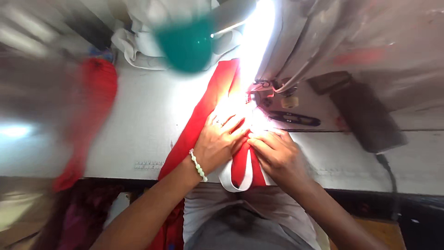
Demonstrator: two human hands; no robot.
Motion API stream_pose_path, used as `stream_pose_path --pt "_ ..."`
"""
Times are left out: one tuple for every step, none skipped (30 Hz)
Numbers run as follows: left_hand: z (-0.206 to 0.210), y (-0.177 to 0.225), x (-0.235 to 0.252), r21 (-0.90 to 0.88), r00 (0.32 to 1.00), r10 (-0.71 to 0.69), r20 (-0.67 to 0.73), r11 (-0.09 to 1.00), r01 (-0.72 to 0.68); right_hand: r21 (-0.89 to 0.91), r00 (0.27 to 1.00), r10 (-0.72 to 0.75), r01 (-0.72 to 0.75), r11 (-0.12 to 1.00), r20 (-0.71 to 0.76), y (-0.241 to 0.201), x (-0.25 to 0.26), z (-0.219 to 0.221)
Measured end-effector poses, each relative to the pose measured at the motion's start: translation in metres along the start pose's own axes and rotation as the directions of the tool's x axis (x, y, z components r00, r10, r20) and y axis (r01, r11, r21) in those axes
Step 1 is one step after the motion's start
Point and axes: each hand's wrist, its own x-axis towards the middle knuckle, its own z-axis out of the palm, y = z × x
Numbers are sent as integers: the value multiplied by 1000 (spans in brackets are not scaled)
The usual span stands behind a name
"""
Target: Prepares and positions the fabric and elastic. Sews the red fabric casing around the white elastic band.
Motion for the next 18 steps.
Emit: stream_pose_path --pt "-1 -5 4 5 1000 3 10 1000 -3 0 1000 -5 5 1000 2 3 4 2" --pt "-1 -10 8 7 1000 5 25 1000 -5 -1 1000 -4 4 1000 11 7 8 3" --pt "-2 -15 12 7 999 7 40 1000 -7 -4 1000 -1 1 1000 24 11 12 4" --pt "-1 -20 16 3 998 10 58 1000 -10 -6 1000 2 -2 1000 29 15 17 5" --pt "-1 -25 20 -8 997 12 74 1000 -12 -6 1000 3 -2 1000 31 18 21 6" --pt "-2 -30 24 -27 997 14 78 1000 -12 -8 999 3 -3 1000 41 21 26 7" --pt "-2 -33 28 -55 998 9 65 998 -6 -18 999 4 -3 1000 49 24 31 7" --pt "-2 -36 30 -80 999 -1 43 997 5 -23 998 5 -3 1000 56 27 35 7" --pt "-1 -39 32 -94 1000 -8 9 996 9 -24 998 6 -4 1000 61 29 39 8" --pt "1 -42 33 -110 1000 -17 -14 994 15 -22 998 10 -9 1000 68 30 42 9" --pt "1 -43 34 -123 1000 -20 -20 992 17 -22 998 12 -11 1000 66 31 43 9" --pt "1 -44 35 -128 1000 -18 -17 992 15 -19 998 13 -12 1000 57 32 43 10" --pt "0 -44 35 -131 1000 -13 -17 991 11 -11 999 11 -10 1000 39 34 43 11" --pt "0 -43 36 -124 1000 -10 -20 992 7 -1 999 13 -13 1000 29 34 42 12" --pt "0 -43 36 -123 1000 -8 -28 992 5 11 1000 19 -19 1000 22 35 42 13" --pt "0 -44 37 -124 1000 -12 -28 992 8 24 1000 26 -27 999 17 36 42 14" --pt "-1 -45 38 -130 1000 -16 -17 991 14 31 999 30 -31 999 19 37 42 15" --pt "-1 -47 41 -140 1000 -19 -14 990 17 35 999 32 -33 999 17 39 44 16"
